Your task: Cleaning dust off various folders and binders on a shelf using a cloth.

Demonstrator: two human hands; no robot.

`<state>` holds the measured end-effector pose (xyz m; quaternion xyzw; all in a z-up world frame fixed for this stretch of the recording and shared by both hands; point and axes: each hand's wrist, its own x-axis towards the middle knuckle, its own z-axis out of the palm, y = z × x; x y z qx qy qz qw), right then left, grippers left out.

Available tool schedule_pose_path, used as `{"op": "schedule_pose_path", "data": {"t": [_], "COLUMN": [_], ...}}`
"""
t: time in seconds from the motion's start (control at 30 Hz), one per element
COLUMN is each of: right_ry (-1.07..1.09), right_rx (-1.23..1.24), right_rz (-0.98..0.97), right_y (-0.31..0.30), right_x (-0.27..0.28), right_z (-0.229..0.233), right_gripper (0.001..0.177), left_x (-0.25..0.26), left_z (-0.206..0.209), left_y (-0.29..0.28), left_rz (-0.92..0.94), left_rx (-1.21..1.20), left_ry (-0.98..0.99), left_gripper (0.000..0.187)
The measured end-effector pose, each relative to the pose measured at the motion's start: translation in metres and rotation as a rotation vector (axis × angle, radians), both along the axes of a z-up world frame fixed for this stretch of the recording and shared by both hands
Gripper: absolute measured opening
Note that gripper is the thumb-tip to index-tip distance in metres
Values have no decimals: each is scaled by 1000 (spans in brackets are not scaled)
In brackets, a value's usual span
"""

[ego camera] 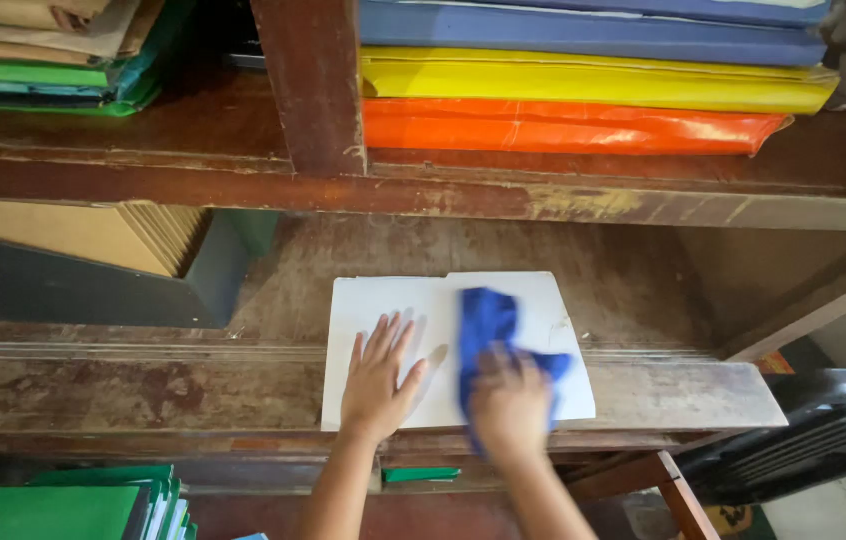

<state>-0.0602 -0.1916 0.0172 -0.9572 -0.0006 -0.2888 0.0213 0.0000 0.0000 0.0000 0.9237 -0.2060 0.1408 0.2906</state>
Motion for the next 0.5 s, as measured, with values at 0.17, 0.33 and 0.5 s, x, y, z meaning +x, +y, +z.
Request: {"op": "schedule_pose_path", "data": {"t": [0.17, 0.33, 0.5], "right_ry": [68, 548, 601], "right_rx": [57, 79, -29], "right_rz": [80, 152, 35], "right_y": [58, 46, 3], "right_x": [21, 41, 76], "right_z": [-16, 29, 31], "right_gripper": [61, 91, 70], "left_x": [10, 1, 2], "left_z": [-16, 32, 23], "left_y": [-4, -2, -3], "left_rz": [39, 11, 70], "left_rx": [100, 303, 219], "left_ry": [-26, 357, 266], "left_gripper": [57, 54, 61]}}
